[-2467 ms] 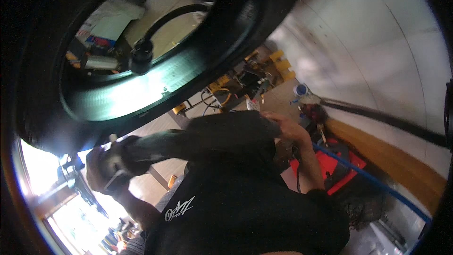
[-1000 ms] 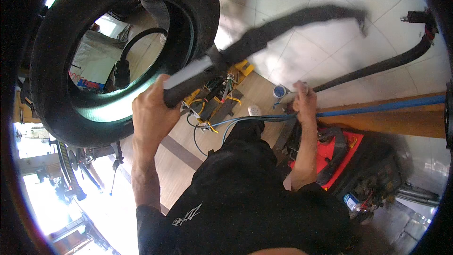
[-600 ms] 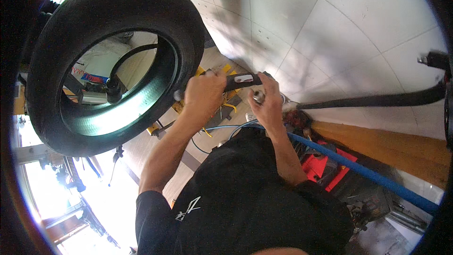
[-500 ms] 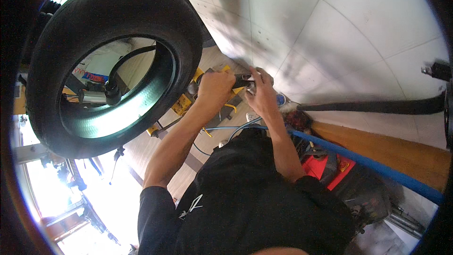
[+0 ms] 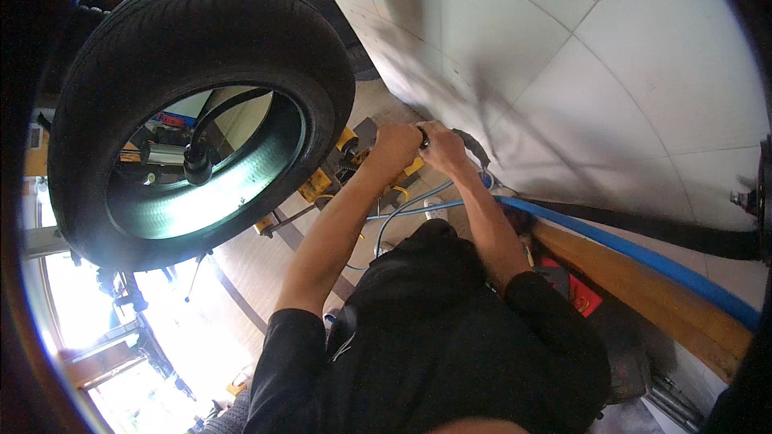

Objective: The person uses a tire machine to remove a tire from a rim, then applies a patch to the inner surface of the tire using a pneumatic tool and a spray can. The tire remains mounted on the machine throughout the process.

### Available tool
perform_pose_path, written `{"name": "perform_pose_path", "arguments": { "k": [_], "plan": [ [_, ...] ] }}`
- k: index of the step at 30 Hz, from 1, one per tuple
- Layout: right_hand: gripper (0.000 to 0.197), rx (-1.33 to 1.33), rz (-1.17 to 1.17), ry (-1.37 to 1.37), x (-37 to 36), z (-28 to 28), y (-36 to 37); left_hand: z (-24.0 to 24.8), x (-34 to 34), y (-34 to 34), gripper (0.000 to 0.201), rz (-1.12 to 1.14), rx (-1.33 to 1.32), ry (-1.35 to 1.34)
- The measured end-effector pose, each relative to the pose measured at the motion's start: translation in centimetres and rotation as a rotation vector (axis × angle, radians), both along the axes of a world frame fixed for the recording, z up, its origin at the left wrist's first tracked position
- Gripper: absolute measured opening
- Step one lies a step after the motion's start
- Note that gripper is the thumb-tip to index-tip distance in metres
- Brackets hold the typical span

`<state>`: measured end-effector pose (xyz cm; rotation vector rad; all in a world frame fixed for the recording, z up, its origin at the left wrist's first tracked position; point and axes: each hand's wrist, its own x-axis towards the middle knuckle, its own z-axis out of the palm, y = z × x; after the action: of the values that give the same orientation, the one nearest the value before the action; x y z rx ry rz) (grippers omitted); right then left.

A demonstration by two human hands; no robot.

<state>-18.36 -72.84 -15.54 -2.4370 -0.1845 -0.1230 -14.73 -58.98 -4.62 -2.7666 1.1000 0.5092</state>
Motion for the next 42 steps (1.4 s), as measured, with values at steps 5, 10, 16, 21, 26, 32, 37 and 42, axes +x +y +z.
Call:
{"name": "perform_pose_path", "arguments": {
  "k": [5, 10, 16, 21, 26, 32, 37, 42],
  "plan": [
    [0.053, -0.095, -0.018, 0.252, 2.2, -2.7, 0.1, 1.9, -0.9, 3.5, 0.032, 0.197, -0.225, -0.189],
    [0.059, -0.129, 0.052, 0.337, 4.0, -6.4, 0.5, 0.7, -8.3, 13.2, 0.038, 0.673, -0.446, 0.119],
    [0.06, -0.121, 0.01, 0.42, 5.4, -6.2, 0.8, -8.9, -24.5, 24.0, 0.038, 1.005, -0.33, 0.433],
    [0.063, -0.153, 0.056, 0.488, 6.0, -8.3, 0.4, -12.5, -33.7, 25.8, 0.039, 1.135, -0.312, 0.679],
    [0.065, -0.25, 0.233, 0.439, 5.7, -12.0, 1.5, -11.2, -33.1, 25.9, 0.039, 1.149, -0.301, 0.758],
    [0.078, -0.284, 0.424, 0.475, 6.9, -9.3, 4.0, -11.2, -33.8, 23.9, 0.039, 1.25, -0.387, 0.717],
    [0.081, -0.196, 0.322, 0.299, 5.2, -12.0, 2.9, -11.2, -31.4, 26.1, 0.039, 1.181, -0.385, 0.719],
    [0.044, 0.124, -0.339, 0.511, 4.0, -12.3, 1.5, -14.1, -26.4, 26.2, 0.039, 1.061, -0.494, 0.726]
  ]
}}
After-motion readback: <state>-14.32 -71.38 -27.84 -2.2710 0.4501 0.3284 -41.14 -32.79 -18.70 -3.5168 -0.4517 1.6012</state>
